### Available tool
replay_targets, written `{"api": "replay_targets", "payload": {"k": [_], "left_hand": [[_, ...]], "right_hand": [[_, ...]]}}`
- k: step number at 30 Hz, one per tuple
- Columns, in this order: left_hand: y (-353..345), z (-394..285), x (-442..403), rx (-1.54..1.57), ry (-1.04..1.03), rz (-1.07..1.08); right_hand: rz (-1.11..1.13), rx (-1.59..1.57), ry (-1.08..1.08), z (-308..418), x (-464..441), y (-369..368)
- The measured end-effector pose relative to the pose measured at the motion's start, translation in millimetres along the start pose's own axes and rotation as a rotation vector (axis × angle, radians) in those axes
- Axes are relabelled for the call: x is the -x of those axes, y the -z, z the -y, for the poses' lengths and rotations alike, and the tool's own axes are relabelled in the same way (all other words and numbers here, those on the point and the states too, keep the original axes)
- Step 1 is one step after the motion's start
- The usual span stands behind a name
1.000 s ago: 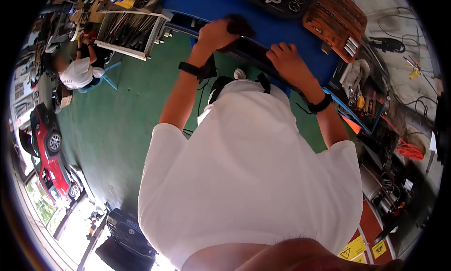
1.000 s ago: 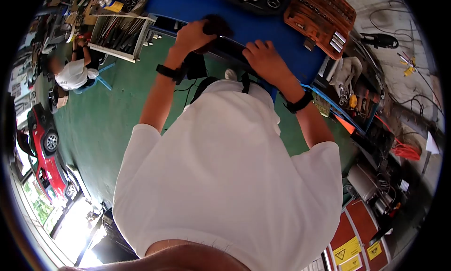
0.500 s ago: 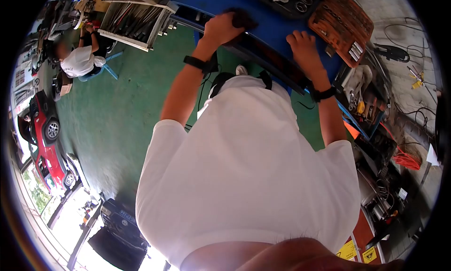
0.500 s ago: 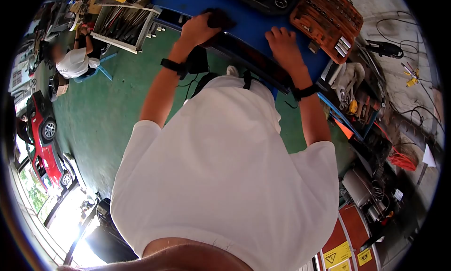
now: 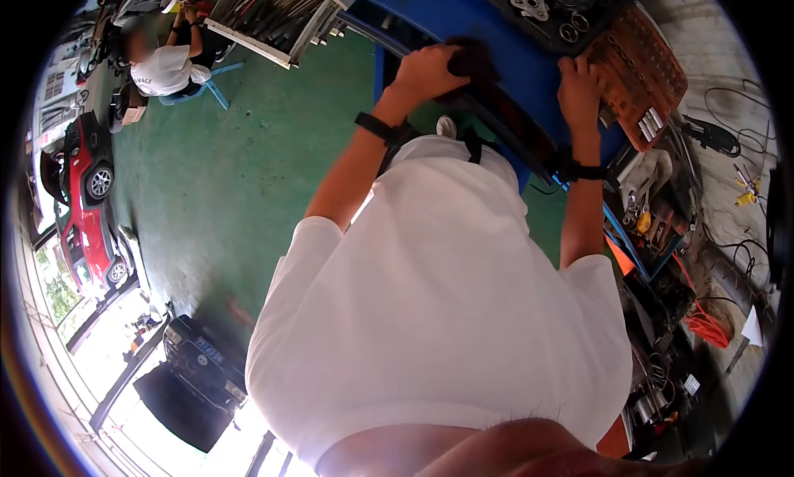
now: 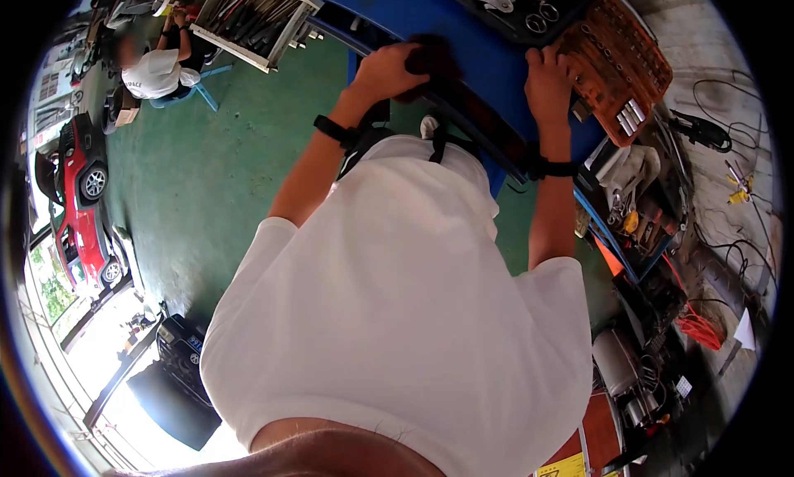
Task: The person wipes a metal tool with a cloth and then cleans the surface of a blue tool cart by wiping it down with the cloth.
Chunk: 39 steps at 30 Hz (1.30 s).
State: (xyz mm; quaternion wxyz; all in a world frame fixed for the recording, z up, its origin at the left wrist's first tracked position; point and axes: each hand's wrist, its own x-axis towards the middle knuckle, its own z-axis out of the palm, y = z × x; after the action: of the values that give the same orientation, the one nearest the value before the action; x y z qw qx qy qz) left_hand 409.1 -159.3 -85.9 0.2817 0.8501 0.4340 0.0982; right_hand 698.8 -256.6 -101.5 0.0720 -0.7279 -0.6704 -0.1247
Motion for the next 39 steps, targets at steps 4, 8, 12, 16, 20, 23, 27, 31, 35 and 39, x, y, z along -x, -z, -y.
{"api": "replay_targets", "payload": {"k": [4,8,12,16,20,23,27,31,35,39], "left_hand": [[12,7,-6,-0.033,0.092,-0.021],[6,-4,-12,-0.023,0.079,0.025],[-14,-37,-16,0.014,-0.034,0.074],[-29,-53,-23,0.163,-0.051,0.276],[-44,-40,-28,0.435,-0.080,0.611],[-46,-34,-33,0.554,-0.082,0.827],[16,-37,-32,0.523,-0.219,0.916],[27,14,-23,0.698,-0.267,0.749],[29,104,-30,0.569,-0.177,0.834],[54,176,-15,0.376,0.341,0.952]], "right_hand": [[-0.065,-0.032,-0.042,2,6,9],[-0.021,-0.395,-0.096,42,22,35],[0.098,-0.798,-0.094,97,41,52],[0.044,-0.705,-0.177,123,52,67],[-0.029,-0.722,-0.432,138,56,61],[-0.069,-0.755,-0.424,143,52,62],[-0.110,-0.807,-0.439,130,60,65],[-0.104,-0.515,-0.589,98,73,68],[-0.073,-0.224,-0.670,73,66,53],[0.023,-0.309,-0.662,74,37,47]]}}
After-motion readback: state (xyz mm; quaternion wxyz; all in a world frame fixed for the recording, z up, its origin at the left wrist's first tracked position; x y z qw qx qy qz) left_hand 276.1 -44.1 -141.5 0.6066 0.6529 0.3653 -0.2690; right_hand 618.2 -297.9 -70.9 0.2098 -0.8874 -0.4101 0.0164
